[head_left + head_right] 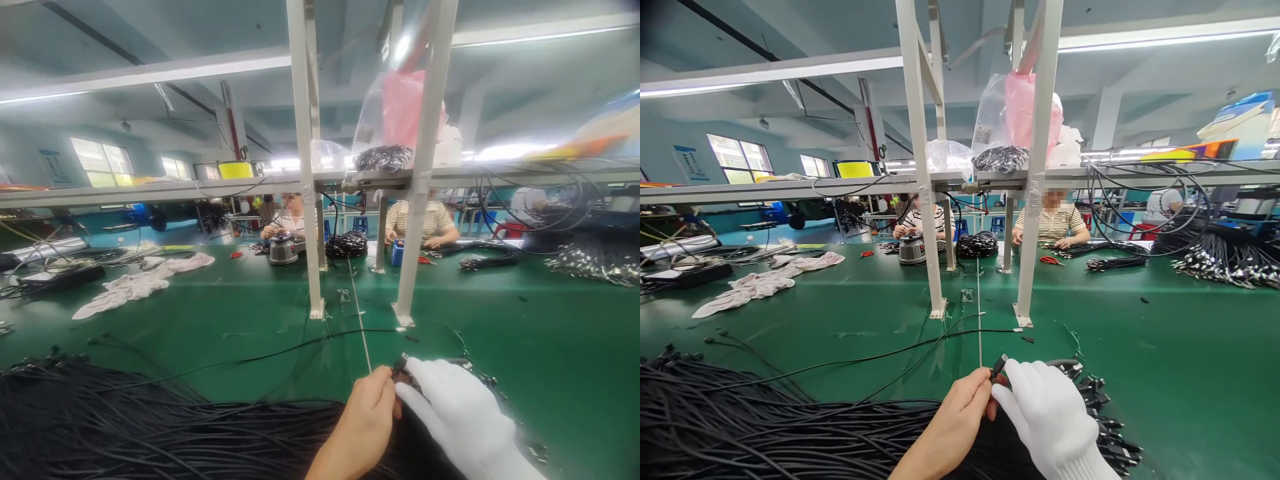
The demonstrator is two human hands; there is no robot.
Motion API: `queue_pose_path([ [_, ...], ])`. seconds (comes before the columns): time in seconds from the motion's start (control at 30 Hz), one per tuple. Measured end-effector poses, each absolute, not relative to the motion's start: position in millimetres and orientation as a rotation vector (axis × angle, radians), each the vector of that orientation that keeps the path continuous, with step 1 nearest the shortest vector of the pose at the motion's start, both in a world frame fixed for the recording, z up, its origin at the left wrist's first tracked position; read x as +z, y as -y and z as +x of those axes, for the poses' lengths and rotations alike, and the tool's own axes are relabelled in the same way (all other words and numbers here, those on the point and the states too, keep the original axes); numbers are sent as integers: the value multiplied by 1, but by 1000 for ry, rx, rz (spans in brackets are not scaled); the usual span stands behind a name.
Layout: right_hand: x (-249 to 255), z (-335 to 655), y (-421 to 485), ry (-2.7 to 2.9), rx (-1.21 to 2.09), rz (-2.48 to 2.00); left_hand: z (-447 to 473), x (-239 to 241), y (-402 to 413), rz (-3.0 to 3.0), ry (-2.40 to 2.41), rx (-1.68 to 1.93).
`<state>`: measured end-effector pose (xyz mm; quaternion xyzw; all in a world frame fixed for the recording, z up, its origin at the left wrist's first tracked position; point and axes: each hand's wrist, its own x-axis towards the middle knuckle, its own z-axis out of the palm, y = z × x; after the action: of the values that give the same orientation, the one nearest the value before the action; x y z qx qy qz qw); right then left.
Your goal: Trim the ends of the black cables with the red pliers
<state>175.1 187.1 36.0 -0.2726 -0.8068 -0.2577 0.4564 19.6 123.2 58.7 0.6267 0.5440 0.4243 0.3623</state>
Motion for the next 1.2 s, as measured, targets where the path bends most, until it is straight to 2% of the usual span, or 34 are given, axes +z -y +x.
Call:
queue_pose_path([
  [0.17,43,173,-178,1977,-884,-756,24,58,-120,1755,-1532,1017],
  [0.4,31,169,-178,2021,-1020,-760,30,49,-123,1839,-1718,920],
  [0.53,14,161,-180,2068,-1023,-855,34,50,-125,1908,-1765,671],
  [0.67,3,157,-184,2126,-888,-922,34,51,-124,1980,-1777,510],
  [0.77,10,159,-187,2157,-548,-1048,29,52,-121,1970,-1752,599],
  [0.87,25,166,-190,2206,179,-1255,20,56,-117,1921,-1593,821],
  [0.93,33,170,-192,2139,715,-1213,14,61,-115,1872,-1475,895],
  [1.0,35,173,-195,2059,1052,-1091,9,67,-115,1794,-1373,894],
  [1.2,15,171,-200,1957,1323,-1031,4,74,-117,1547,-1245,854],
])
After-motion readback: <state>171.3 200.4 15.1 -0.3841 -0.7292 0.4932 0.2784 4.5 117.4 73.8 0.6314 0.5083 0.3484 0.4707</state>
